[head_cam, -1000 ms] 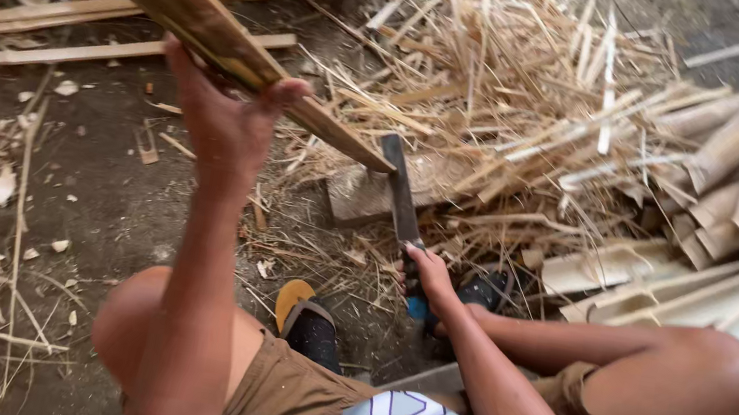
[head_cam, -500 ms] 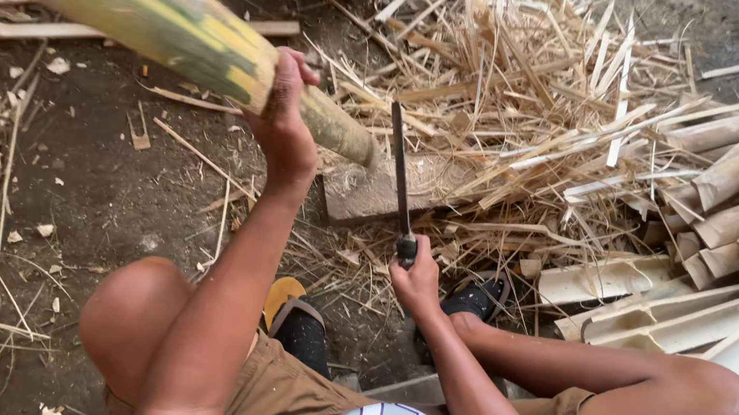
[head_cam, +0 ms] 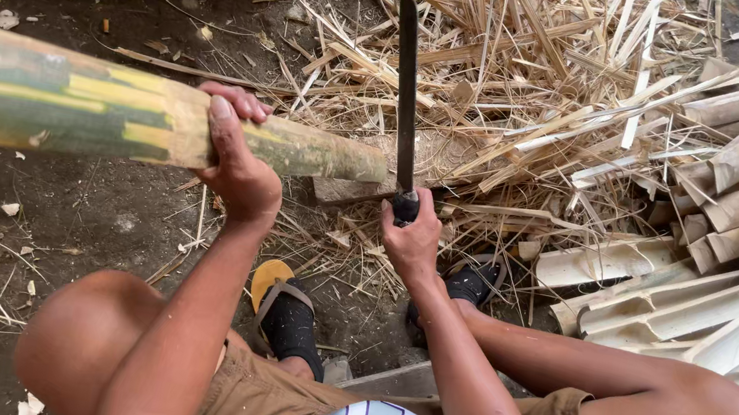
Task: The person sits on the ground and uses a knife to shave and shape a piece of bamboo. They repeatedly scrape the surface, remove thin strips, and stack the finished pieces nearby.
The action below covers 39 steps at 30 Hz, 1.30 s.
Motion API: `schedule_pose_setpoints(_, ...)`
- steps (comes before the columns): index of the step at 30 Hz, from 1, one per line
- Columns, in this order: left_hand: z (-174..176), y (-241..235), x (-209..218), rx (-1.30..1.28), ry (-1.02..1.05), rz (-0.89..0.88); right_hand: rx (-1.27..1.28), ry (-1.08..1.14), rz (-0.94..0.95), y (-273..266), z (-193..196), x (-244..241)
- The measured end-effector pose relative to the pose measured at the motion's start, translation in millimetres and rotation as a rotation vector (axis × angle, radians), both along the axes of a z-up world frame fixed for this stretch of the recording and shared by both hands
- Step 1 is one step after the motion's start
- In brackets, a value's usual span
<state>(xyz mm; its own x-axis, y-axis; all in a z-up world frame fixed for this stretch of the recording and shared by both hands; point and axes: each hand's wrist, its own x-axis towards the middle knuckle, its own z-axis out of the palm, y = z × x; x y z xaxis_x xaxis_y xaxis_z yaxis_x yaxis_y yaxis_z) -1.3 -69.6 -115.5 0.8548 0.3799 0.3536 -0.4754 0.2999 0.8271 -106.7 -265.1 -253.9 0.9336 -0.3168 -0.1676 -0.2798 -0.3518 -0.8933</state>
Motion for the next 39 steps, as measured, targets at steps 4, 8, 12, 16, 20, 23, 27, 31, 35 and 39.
schedule_pose_setpoints(4, 3, -1, -5, 0.027, 0.005, 0.019, -0.108, 0.196, 0.115, 1, -16, 15)
schedule_pose_setpoints(8, 12, 0, -8, 0.063, 0.012, 0.009, -0.119, 0.264, 0.15, -6, 16, 24)
schedule_pose_setpoints(12, 14, 0, -9, 0.024, 0.023, -0.014, -0.075, -0.217, 0.155, -27, 97, 32)
schedule_pose_setpoints(16, 12, -3, -14, 0.091, 0.035, -0.037, 0.07, -0.57, -0.002, -30, 128, 31)
schedule_pose_setpoints(20, 11, -6, -13, 0.095, 0.051, -0.053, -0.176, -0.071, 0.032, 0, 61, 25)
schedule_pose_setpoints(23, 8, -10, -12, 0.121, 0.01, -0.012, -0.16, 0.145, 0.064, 4, -2, 14)
schedule_pose_setpoints(27, 5, -15, -15, 0.176, -0.006, -0.057, -0.151, 0.3, 0.131, -12, -9, 4)
schedule_pose_setpoints(31, 10, -16, -14, 0.202, -0.051, -0.067, -0.116, -0.146, 0.223, -23, 72, 24)
schedule_pose_setpoints(35, 12, -17, -16, 0.094, -0.021, -0.072, -0.031, -0.442, 0.128, -34, 135, 23)
schedule_pose_setpoints(39, 14, -23, -21, 0.208, 0.007, -0.044, -0.053, -0.562, 0.037, -22, 95, 16)
